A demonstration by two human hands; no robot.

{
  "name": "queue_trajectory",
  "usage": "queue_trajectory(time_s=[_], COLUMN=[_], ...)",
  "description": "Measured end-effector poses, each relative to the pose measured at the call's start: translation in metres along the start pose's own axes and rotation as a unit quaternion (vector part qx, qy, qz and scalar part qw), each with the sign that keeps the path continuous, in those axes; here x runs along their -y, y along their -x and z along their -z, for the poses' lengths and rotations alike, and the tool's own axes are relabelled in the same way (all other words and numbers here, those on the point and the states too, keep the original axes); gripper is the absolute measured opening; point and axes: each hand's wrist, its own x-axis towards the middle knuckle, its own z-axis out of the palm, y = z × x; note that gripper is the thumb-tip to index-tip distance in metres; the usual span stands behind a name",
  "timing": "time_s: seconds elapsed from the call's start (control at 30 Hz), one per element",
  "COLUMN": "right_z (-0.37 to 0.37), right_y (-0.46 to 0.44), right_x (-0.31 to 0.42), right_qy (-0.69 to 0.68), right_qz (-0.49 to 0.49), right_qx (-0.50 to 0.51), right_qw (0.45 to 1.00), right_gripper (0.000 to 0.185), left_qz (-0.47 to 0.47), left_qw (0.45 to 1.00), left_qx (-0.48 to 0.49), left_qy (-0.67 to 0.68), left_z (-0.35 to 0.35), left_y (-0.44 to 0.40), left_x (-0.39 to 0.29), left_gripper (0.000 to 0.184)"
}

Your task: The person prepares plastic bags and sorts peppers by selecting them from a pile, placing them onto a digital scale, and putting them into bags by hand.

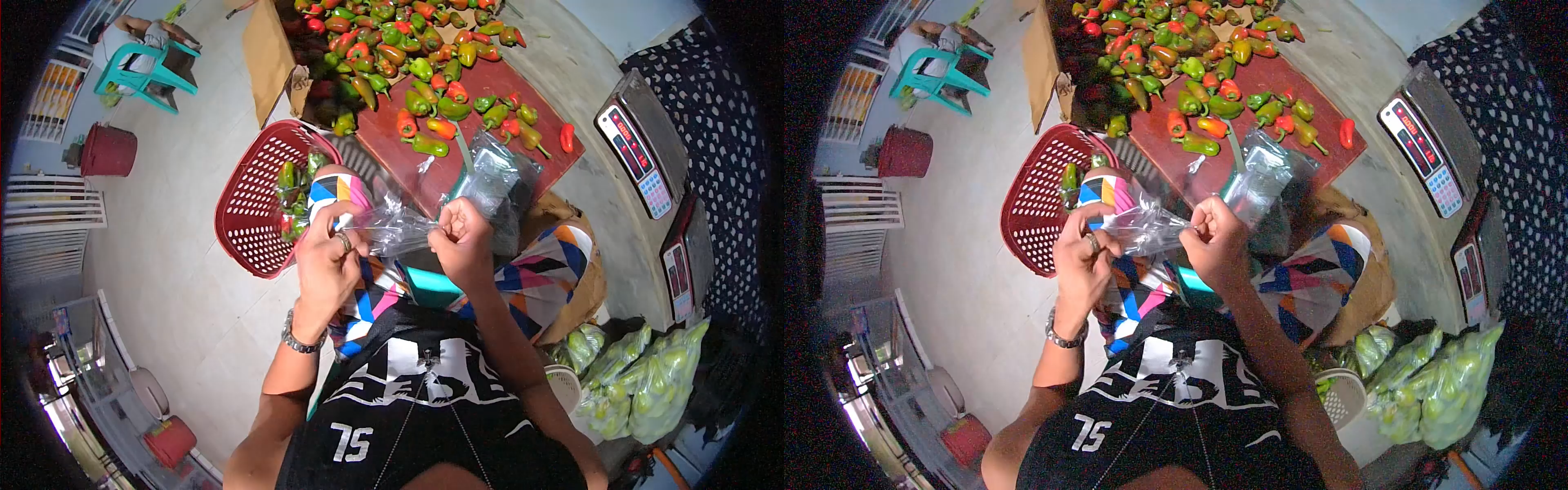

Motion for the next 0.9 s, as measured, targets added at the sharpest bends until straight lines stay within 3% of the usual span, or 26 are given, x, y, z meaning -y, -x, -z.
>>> queue_trajectory(time_s=[0.13, 0.2, 0.23, 0.27, 0.3, 0.33, 0.4, 0.43, 0.47, 0.53, 0.6, 0.63, 0.7, 0.73, 0.83, 0.9], right_z=[-0.006, 0.002, 0.006, 0.009, 0.014, 0.023, 0.033, 0.038, 0.050, 0.107, 0.180, 0.211, 0.262, 0.283, 0.302, 0.303], right_y=[-0.001, -0.002, -0.005, -0.009, -0.012, -0.010, -0.014, -0.019, -0.030, -0.062, -0.120, -0.147, -0.188, -0.204, -0.222, -0.227], right_x=[0.011, 0.014, 0.014, 0.013, 0.014, 0.021, 0.017, 0.013, 0.007, -0.029, -0.039, -0.037, -0.048, -0.060, -0.085, -0.093], right_qy=[0.014, 0.053, 0.080, 0.107, 0.135, 0.136, 0.166, 0.180, 0.194, 0.339, 0.379, 0.349, 0.546, 0.528, 0.649, 0.628], right_qz=[0.020, -0.005, 0.048, 0.099, 0.150, 0.055, 0.121, 0.155, 0.221, 0.139, 0.222, 0.070, 0.017, -0.021, -0.067, -0.052], right_qx=[0.010, 0.030, 0.050, 0.070, 0.087, 0.145, 0.166, 0.177, 0.149, 0.035, -0.115, -0.177, -0.300, -0.266, -0.180, -0.215], right_qw=[1.000, 0.998, 0.994, 0.987, 0.976, 0.978, 0.964, 0.955, 0.944, 0.930, 0.891, 0.917, 0.782, 0.806, 0.736, 0.746], right_gripper=[0.018, 0.015, 0.013, 0.011, 0.009, 0.008, 0.009, 0.010, 0.009, 0.012, 0.020, 0.027, 0.042, 0.047, 0.056, 0.054], left_qz=[0.041, 0.042, 0.043, 0.044, 0.038, 0.031, -0.001, -0.002, -0.003, 0.020, -0.020, -0.039, -0.029, -0.025, 0.032, 0.063], left_qw=[0.977, 0.982, 0.983, 0.977, 0.975, 0.974, 0.973, 0.975, 0.977, 0.980, 0.986, 0.988, 0.992, 0.993, 0.995, 0.991], left_qx=[0.060, 0.075, 0.084, 0.122, 0.131, 0.141, 0.152, 0.150, 0.147, 0.135, 0.118, 0.107, 0.106, 0.105, 0.095, 0.115], left_qy=[-0.200, -0.171, -0.155, -0.170, -0.173, -0.176, -0.173, -0.163, -0.154, -0.144, -0.114, -0.099, -0.064, -0.047, -0.011, 0.000], left_z=[0.002, -0.007, -0.011, -0.013, -0.016, -0.019, -0.026, -0.030, -0.034, -0.038, -0.040, -0.041, -0.042, -0.041, -0.035, -0.031], left_y=[-0.011, -0.013, -0.014, -0.015, -0.019, -0.023, -0.024, -0.023, -0.021, -0.023, -0.021, -0.019, -0.016, -0.016, -0.023, -0.023], left_x=[0.003, 0.008, 0.012, 0.016, 0.015, 0.012, 0.018, 0.028, 0.039, 0.045, 0.052, 0.056, 0.065, 0.067, 0.054, 0.055], left_gripper=[0.024, 0.033, 0.037, 0.057, 0.063, 0.069, 0.086, 0.085, 0.085, 0.082, 0.080, 0.080, 0.080, 0.081, 0.080, 0.081])
